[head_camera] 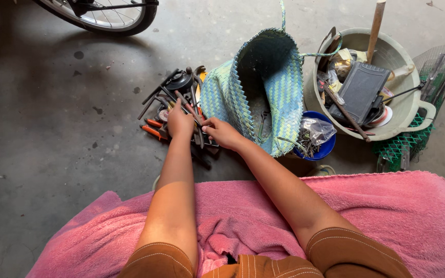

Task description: The person sits on a towel and empties a woven bag of tools onto the floor. They remove a trowel, hammer, pliers, wrenches, and other hand tools one by one, placing them in a pile beside the bag. The bag is turned upside down at the end to remove remaining items.

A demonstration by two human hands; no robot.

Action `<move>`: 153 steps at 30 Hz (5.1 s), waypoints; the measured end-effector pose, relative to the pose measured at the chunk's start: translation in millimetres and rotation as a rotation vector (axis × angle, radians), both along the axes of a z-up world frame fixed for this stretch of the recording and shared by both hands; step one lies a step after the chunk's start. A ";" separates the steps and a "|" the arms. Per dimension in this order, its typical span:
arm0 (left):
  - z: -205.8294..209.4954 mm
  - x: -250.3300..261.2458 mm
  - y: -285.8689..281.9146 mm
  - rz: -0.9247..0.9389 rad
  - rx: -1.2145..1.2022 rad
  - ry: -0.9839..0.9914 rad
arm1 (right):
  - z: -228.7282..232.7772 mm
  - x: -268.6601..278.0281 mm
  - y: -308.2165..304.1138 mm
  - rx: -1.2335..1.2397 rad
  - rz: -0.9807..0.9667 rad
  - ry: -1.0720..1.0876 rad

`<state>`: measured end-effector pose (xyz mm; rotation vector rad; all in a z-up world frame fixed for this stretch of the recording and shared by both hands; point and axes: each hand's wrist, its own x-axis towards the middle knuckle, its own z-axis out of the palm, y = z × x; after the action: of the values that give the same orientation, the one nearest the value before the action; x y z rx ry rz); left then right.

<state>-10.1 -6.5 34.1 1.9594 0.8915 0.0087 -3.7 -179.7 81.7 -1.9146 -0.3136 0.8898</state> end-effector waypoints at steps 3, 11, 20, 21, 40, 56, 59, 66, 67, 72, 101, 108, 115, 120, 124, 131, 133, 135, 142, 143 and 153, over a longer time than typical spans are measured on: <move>40.5 -13.0 -9.0 -0.116 0.104 0.266 | 16.5 0.6 -1.6 -0.008 0.041 0.074; 77.9 -0.1 -32.5 -0.197 0.332 -0.060 | 103.4 54.2 -38.9 0.406 -0.083 0.235; 166.8 41.0 -105.5 -0.438 -0.056 -0.816 | 94.0 115.7 -138.1 0.427 -0.611 -0.027; 171.6 42.8 -113.9 -0.465 -0.065 -0.818 | 81.3 118.6 -144.0 0.429 -0.652 -0.007; 62.2 104.6 -135.0 -0.577 0.512 -0.195 | -176.6 97.7 -146.9 -0.471 -0.372 -0.113; -68.4 108.4 -121.1 -0.942 0.993 0.461 | -174.8 87.7 -128.5 -0.660 -0.256 0.089; -96.2 103.4 -119.0 -0.959 1.002 0.482 | -176.9 85.4 -128.2 -0.675 -0.225 0.026; -152.3 107.5 -112.4 -0.800 0.843 0.416 | -170.9 82.4 -124.6 -0.612 -0.201 -0.042; -154.8 110.0 -112.6 -0.815 0.872 0.456 | -166.6 81.4 -125.4 -0.599 -0.221 -0.012; -154.1 124.0 -114.6 -0.860 0.861 0.608 | -136.0 76.7 -120.0 -0.659 -0.146 0.083; -117.3 116.2 -120.5 -0.887 0.793 0.303 | -158.4 85.8 -122.6 0.064 -0.777 0.260; -1.6 146.6 -145.4 -0.646 0.206 0.274 | -122.1 118.0 -123.3 0.370 -0.833 0.394; 88.9 141.7 -140.4 -0.532 -0.749 -0.203 | -9.9 122.8 -121.7 0.650 -0.927 0.361; 145.5 126.0 -126.8 -0.532 -1.046 -0.319 | 64.8 110.2 -109.1 0.830 -0.874 0.239; 171.0 114.8 -104.1 -0.455 -1.032 -0.512 | 111.6 97.3 -91.1 0.907 -0.798 0.153; 184.3 64.5 -38.4 -0.141 -0.996 -0.658 | 143.0 69.5 -35.1 0.850 -0.571 -0.033; 173.6 48.2 -16.9 -0.021 -0.951 -0.655 | 134.4 61.0 -14.3 0.821 -0.493 -0.049; 150.0 35.1 4.1 0.095 -0.898 -0.671 | 118.7 55.0 5.9 0.753 -0.427 -0.040; -11.6 -23.5 60.2 0.596 -0.660 -0.511 | 18.0 29.7 44.9 0.392 -0.255 0.125; -32.9 -36.2 62.9 0.668 -0.688 -0.442 | 2.1 24.6 45.3 0.347 -0.247 0.166; -75.3 -84.1 33.9 0.601 -0.482 -0.142 | -68.9 22.7 35.5 -0.133 -0.126 -0.317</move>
<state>-94.2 27.5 -41.2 1.1856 1.2259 0.2543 19.0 -144.2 12.8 -2.1753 -0.3236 0.5343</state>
